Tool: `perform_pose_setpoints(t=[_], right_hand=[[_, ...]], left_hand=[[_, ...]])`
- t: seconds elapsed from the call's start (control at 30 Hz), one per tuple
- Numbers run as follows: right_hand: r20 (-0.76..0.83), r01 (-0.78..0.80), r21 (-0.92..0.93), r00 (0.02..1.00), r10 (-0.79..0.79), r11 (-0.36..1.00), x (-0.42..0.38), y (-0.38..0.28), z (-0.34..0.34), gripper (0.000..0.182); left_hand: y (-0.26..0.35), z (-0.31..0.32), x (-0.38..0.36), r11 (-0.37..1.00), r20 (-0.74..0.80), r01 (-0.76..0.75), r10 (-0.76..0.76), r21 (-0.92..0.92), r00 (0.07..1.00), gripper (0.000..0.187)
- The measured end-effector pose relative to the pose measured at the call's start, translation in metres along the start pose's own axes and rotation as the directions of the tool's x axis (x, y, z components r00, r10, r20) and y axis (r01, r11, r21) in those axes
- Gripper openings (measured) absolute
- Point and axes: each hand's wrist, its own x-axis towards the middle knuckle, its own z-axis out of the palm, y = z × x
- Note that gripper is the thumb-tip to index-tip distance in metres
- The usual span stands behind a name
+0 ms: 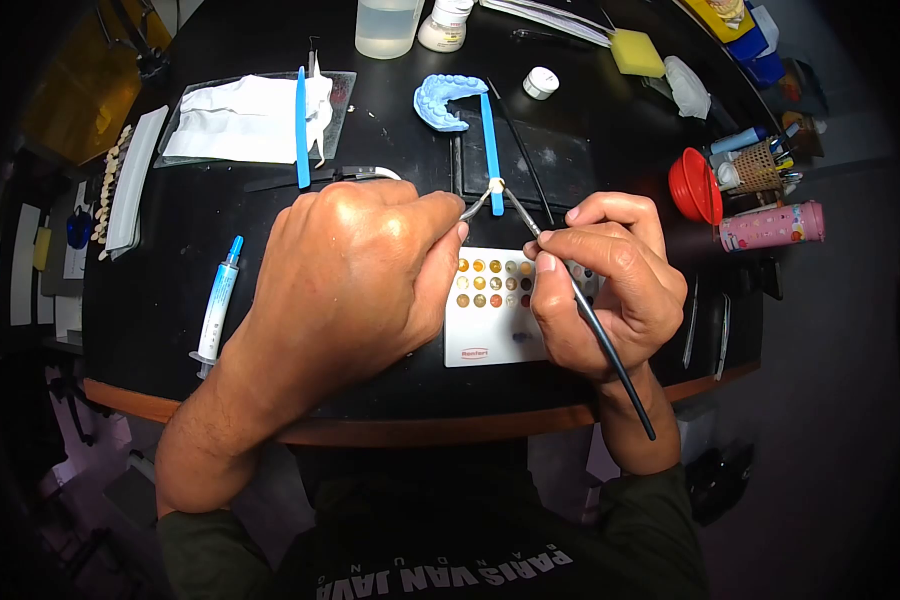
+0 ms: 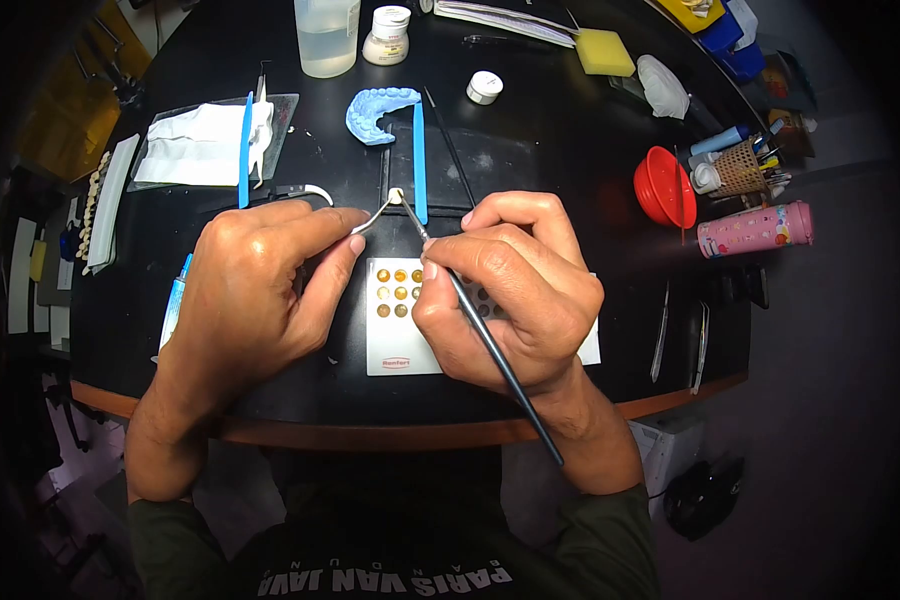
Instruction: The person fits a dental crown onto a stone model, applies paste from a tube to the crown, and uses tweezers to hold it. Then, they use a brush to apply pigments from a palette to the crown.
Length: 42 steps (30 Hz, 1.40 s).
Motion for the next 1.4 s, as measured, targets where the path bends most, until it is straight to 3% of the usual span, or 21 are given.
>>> perform_pose_setpoints(t=[1.4], right_hand=[[0.003, -0.005, 0.009, 1.0, 0.005, 1.0, -0.0001, 0.0, -0.0033, 0.014]], left_hand=[[0.0003, -0.0009, 0.0005, 1.0, 0.023, 0.011, -0.011, -0.002, 1.0, 0.011]])
